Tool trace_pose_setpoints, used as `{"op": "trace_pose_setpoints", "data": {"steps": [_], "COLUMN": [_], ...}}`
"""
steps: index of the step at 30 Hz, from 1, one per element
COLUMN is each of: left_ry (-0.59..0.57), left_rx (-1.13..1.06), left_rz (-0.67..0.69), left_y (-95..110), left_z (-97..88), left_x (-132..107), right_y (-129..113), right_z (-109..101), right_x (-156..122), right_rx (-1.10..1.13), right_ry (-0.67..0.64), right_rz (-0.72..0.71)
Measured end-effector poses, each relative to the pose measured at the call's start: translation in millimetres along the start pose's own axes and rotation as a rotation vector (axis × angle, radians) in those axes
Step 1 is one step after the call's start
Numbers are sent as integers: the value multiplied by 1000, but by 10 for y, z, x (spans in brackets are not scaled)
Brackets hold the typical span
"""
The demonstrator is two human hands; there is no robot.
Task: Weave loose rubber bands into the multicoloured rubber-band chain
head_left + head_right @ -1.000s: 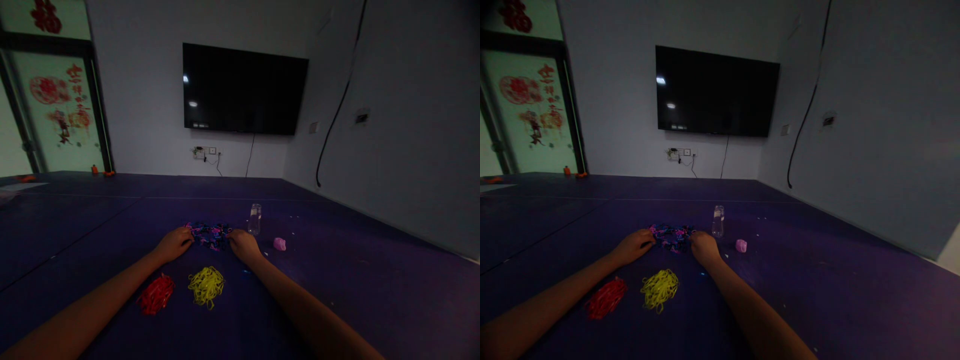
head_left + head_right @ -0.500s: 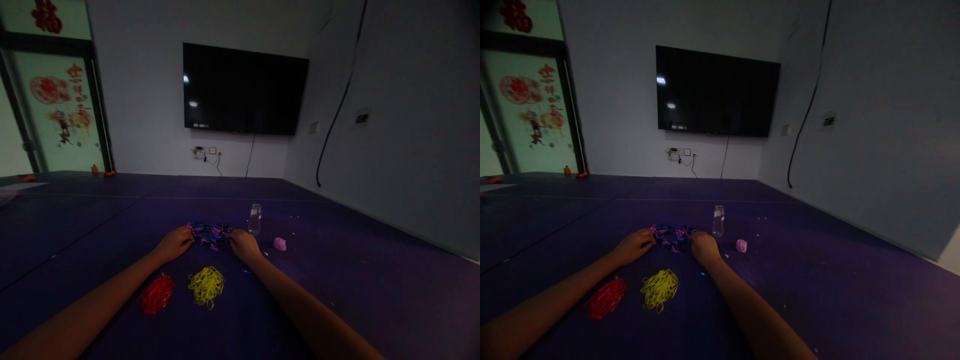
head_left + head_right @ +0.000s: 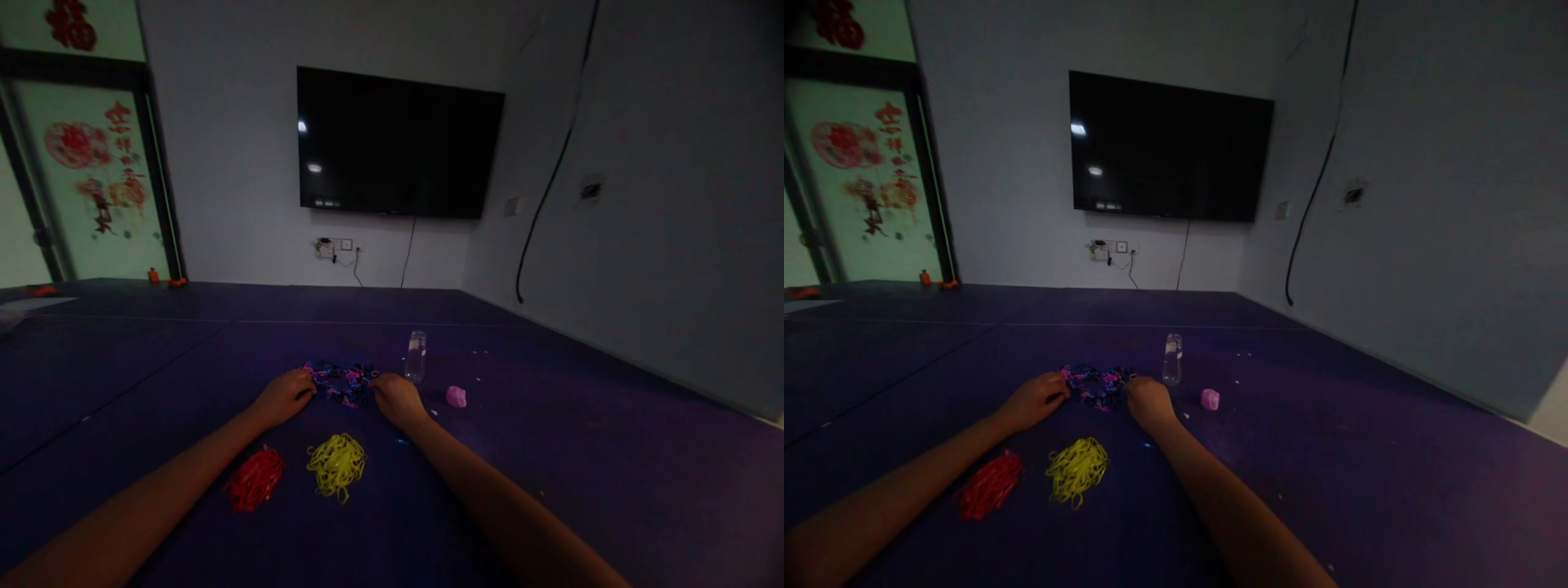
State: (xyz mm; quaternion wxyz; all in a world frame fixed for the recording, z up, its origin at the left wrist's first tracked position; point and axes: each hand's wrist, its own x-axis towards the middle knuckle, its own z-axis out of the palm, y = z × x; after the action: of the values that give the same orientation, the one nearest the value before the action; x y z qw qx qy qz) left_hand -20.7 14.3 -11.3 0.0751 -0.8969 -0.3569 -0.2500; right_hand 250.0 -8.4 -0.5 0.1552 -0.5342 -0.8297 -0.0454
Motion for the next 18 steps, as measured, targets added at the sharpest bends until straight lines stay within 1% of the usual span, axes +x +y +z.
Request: {"op": "trace_pose_setpoints", "data": {"steps": [8,18], "left_ry": [-5,-2], "left_rx": [7,3], "left_rz": [2,4], "left_y": [5,-10], "left_z": [-9,-4], "left_x": [14,-2], "right_y": [7,-33], "right_z": [7,-54], "right_x": [2,-26], "right_rx": [21,12], "right_ry": [5,-4], "right_rz": [-4,-1]}}
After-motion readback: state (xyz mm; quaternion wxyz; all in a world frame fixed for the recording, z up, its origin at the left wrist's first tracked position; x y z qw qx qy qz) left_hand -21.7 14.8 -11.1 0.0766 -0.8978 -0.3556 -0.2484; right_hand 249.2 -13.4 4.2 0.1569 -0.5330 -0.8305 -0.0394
